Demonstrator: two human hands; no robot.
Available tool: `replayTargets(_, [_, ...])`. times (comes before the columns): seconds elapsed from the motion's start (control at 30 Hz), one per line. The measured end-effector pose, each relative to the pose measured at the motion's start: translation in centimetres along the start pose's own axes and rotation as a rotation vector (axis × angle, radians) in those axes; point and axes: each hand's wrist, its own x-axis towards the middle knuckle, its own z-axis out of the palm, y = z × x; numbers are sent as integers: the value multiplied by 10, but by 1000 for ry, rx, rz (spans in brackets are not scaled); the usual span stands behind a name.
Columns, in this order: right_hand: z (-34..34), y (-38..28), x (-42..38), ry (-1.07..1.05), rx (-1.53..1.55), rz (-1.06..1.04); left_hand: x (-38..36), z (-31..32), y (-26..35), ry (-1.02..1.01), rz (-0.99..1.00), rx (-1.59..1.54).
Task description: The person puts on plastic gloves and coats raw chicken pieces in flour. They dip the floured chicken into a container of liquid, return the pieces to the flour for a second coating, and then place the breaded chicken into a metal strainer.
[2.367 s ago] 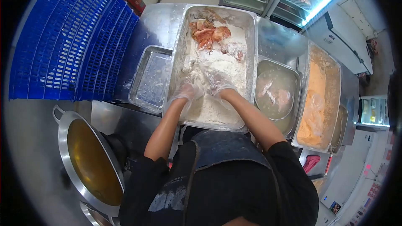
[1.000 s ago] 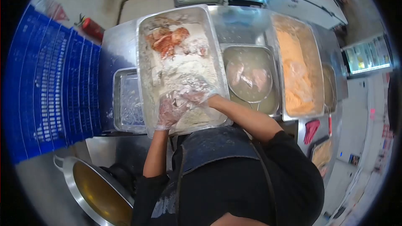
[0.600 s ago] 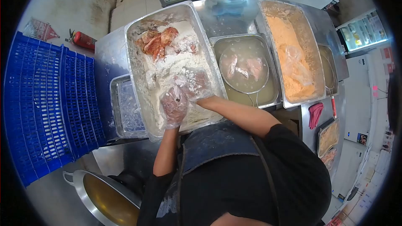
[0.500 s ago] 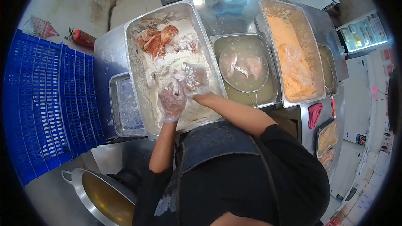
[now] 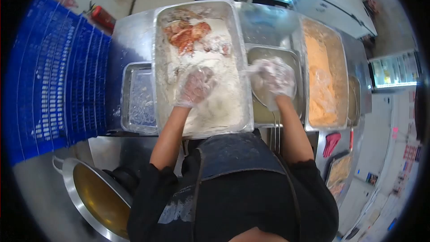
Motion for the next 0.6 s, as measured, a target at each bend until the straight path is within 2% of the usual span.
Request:
replayTargets(0.03, [7,26,2,-52,-161,-45,-4,0,-30,-123,-180,-130])
replayTargets(0.1, [-6,34,-7,81,-228,-149,-26,13,-109,225,-372,-285])
replayTargets(0.13, [1,48,-7,80,-227,-161,-18,4,-118,236,-378,-281])
replayTargets(0.2, [23,66,-8,167,-139,169,1,-19,-120,-217,-301,343])
replayTargets(0.23, [25,68,-7,166,-141,158,5,-25,-112,-209,-309,342])
replayTargets(0.3, [9,44,-5,17,-16,351,21,-33,-83,-477,-386,652])
replayTargets(0.33, [4,29,-6,12,-20,341,25,-39,-72,-473,-397,648])
replayTargets(0.4, [-2,-7,-11,256,142,150,25,-45,-53,-523,-521,621])
replayTargets(0.47, [-5,-55,-10,-9,846,511,9,-37,-46,-554,-505,646])
replayTargets(0.53, [2,-87,-8,-410,-170,-27,-16,-22,-51,-586,-485,676])
replayTargets(0.6, [53,-97,-14,-734,-398,-375,-54,4,-67,-504,-511,588])
